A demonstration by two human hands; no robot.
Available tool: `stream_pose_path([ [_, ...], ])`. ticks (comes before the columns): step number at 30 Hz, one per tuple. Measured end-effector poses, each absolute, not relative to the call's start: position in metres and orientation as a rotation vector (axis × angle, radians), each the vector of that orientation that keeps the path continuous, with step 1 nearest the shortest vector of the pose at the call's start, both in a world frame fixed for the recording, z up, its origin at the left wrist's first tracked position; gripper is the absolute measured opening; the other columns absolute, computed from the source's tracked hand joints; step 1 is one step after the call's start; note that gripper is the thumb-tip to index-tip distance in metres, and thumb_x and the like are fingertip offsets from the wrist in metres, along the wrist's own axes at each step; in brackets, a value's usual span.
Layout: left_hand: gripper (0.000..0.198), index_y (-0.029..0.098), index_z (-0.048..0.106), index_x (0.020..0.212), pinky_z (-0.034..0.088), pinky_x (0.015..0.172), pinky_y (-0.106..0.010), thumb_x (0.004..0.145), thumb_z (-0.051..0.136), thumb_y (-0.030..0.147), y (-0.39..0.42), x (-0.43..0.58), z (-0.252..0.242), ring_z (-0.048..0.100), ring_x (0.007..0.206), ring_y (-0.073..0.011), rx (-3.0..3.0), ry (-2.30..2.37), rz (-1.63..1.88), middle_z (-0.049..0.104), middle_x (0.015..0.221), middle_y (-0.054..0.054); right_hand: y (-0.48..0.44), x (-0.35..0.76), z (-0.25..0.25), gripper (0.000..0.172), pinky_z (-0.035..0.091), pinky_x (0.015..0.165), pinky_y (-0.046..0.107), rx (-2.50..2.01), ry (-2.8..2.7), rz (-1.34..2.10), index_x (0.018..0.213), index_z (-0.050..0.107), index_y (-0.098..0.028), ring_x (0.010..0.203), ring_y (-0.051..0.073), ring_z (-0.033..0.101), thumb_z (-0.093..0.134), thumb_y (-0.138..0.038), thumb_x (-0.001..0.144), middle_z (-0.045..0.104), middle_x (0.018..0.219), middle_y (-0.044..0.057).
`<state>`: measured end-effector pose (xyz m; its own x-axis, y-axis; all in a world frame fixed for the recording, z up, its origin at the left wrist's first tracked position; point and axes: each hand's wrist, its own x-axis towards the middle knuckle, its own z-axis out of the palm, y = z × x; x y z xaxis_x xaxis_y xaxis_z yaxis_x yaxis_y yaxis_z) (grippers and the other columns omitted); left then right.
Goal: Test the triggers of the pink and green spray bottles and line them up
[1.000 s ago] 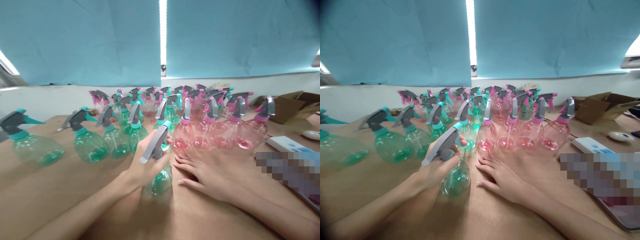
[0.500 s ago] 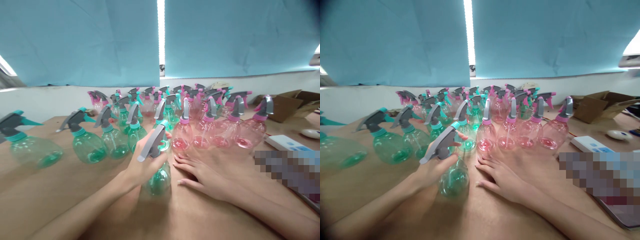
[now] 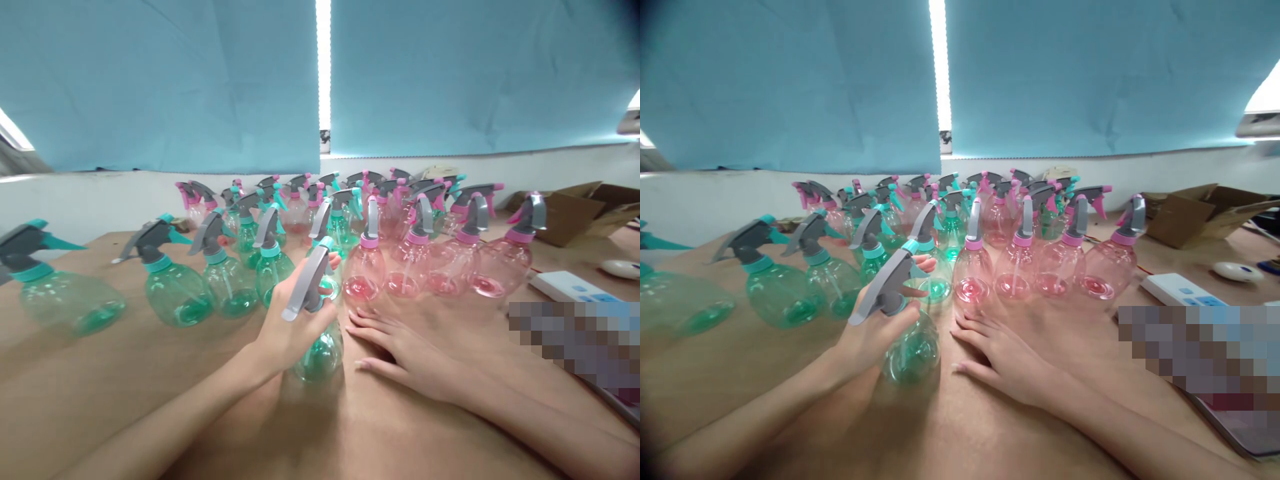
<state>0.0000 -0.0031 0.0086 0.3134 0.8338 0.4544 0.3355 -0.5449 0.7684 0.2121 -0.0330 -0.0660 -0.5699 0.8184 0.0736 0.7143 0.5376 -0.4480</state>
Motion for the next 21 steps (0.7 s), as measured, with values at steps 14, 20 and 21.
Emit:
stream_pose_path([
  [14, 0.049, 0.021, 0.054, 0.121, 0.055, 0.072, -0.031, 0.073, 0.052, 0.012, -0.0039, 0.0008, 0.0106, 0.06, 0.063, -0.0098, 2.028, 1.03, 1.187, 0.065, 0.127, -0.007, -0.0332, 0.2122, -0.066, 0.062, 0.03, 0.116, 0.052, -1.291, -2.498, 0.541, 0.145, 0.047, -0.023, 0.143, 0.031, 0.034, 0.046, -0.059, 0.095, 0.044, 0.152, 0.007],
  [20, 0.048, 0.021, 0.054, 0.121, 0.054, 0.069, -0.03, 0.074, 0.051, 0.012, -0.0038, 0.0011, 0.0108, 0.059, 0.06, -0.0091, 2.031, 1.039, 1.179, 0.066, 0.127, -0.007, -0.0326, 0.2117, -0.0656, 0.06, 0.031, 0.116, 0.051, -1.288, -2.515, 0.508, 0.144, 0.048, -0.022, 0.142, 0.03, 0.036, 0.045, -0.058, 0.096, 0.045, 0.151, 0.007],
  [21, 0.048, 0.021, 0.054, 0.121, 0.054, 0.07, -0.031, 0.074, 0.052, 0.012, -0.0037, 0.001, 0.0108, 0.059, 0.06, -0.0091, 2.033, 1.039, 1.177, 0.065, 0.127, -0.007, -0.0327, 0.2118, -0.0656, 0.06, 0.031, 0.116, 0.051, -1.286, -2.515, 0.499, 0.144, 0.049, -0.022, 0.141, 0.03, 0.037, 0.045, -0.058, 0.096, 0.046, 0.15, 0.007],
])
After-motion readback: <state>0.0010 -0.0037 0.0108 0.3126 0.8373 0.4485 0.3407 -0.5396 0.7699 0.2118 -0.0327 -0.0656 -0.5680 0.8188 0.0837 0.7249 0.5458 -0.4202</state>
